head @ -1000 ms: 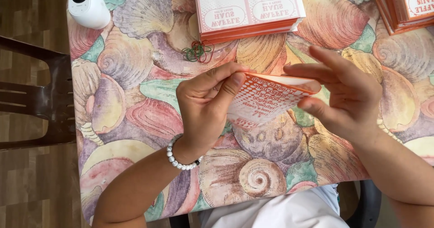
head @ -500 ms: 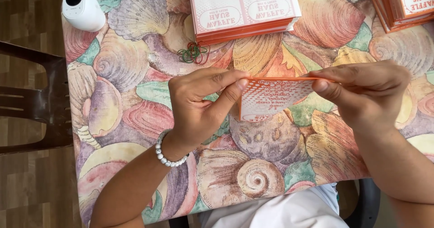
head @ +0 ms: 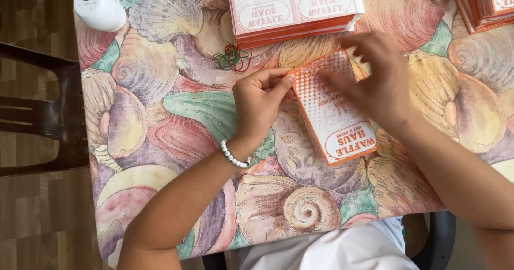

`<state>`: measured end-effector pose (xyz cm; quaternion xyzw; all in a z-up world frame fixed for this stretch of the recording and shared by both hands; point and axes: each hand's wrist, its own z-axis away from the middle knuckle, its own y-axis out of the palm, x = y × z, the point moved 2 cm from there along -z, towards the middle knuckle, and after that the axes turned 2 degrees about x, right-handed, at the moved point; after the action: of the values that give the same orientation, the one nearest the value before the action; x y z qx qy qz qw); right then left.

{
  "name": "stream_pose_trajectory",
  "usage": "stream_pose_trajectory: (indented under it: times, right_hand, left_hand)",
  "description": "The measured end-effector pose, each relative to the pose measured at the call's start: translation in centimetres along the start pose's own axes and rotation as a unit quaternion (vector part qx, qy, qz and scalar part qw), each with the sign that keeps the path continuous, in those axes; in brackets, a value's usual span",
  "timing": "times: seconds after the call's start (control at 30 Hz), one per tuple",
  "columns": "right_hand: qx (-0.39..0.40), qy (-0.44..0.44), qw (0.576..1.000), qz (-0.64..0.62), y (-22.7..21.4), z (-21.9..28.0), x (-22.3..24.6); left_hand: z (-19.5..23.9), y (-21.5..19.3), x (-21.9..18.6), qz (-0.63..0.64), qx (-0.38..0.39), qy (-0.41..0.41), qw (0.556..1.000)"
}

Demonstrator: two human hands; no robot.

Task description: Folding paper bags and stacking them on a table

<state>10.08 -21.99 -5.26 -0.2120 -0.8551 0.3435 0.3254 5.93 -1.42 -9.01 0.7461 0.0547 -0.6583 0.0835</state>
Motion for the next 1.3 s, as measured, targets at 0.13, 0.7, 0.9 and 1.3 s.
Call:
stream_pose_trajectory:
  times: [0.13, 0.7, 0.9, 1.3]
  right_hand:
    - [0.022, -0.12, 0.989, 0.08, 2.1, 1.2, 4.0]
    - [0.096, -0.297, 0.942, 0.119, 0.3, 2.9, 3.6]
    - [0.206, -0.242, 0.943, 0.1, 0.4, 4.2, 3.3]
    - [0.3, -0.078, 0.95, -0.034, -1.5, 6.2, -0.3]
  left_hand:
    - [-0.2, -0.2, 0.0, -0.03, -0.015, 0.003, 0.999]
    - [1.2, -0.9, -0.6, -0.06, 0.098, -0.079, 0.99]
    - [1.5, 0.2, -0.4, -0.373, 0.156, 0.327, 0.854]
    - [1.9, 0.4, 0.7, -0.522, 0.316, 0.336, 0.718]
